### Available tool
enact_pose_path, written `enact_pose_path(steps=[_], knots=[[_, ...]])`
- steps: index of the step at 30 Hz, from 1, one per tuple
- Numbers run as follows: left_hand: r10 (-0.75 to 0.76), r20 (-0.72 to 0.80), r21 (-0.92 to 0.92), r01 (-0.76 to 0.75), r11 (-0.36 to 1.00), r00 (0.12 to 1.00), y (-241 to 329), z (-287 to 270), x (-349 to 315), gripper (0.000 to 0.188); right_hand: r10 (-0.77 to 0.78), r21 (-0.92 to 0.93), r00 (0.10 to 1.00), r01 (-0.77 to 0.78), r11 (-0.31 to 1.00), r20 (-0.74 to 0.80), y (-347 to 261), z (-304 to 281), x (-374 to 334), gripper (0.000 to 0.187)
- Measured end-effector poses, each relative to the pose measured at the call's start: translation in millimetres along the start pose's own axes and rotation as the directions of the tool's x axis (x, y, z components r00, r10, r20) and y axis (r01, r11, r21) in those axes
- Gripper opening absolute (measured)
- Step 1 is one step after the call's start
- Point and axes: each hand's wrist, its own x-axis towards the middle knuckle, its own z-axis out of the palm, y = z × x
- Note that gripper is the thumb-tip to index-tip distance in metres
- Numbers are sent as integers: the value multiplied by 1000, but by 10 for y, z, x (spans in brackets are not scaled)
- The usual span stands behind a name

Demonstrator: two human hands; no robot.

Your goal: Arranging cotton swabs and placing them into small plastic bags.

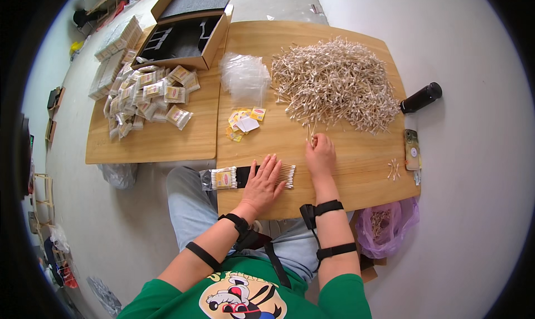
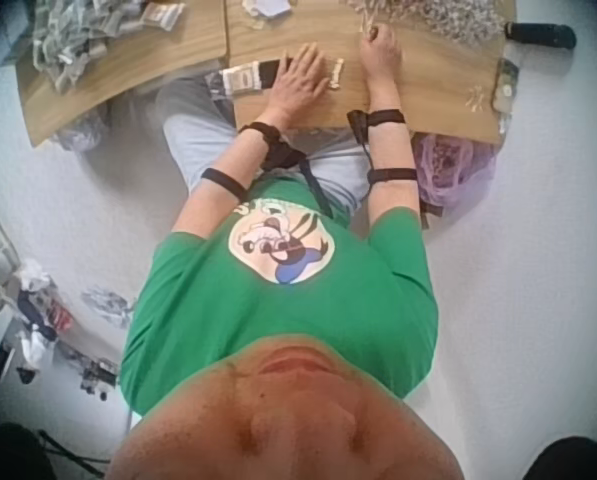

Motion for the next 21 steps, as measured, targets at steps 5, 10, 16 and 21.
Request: enact_pose_path(steps=[5,10,16,21], knots=[[10,-17,-6,-10,1000,1000,20,14,12,60,-23,-157,999,18,987,-30,12,150,69,16],[-7,-23,-24,6,1000,1000,-1,13,-11,60,-85,-152,996,82,985,-11,84,123,-126,13],[-23,2,-45,23,999,1000,-29,24,-11,61,-212,-26,970,217,976,119,15,-95,-342,9],[-16,1,-45,16,999,1000,-6,12,6,62,107,276,980,-152,949,170,-77,-142,-326,8]])
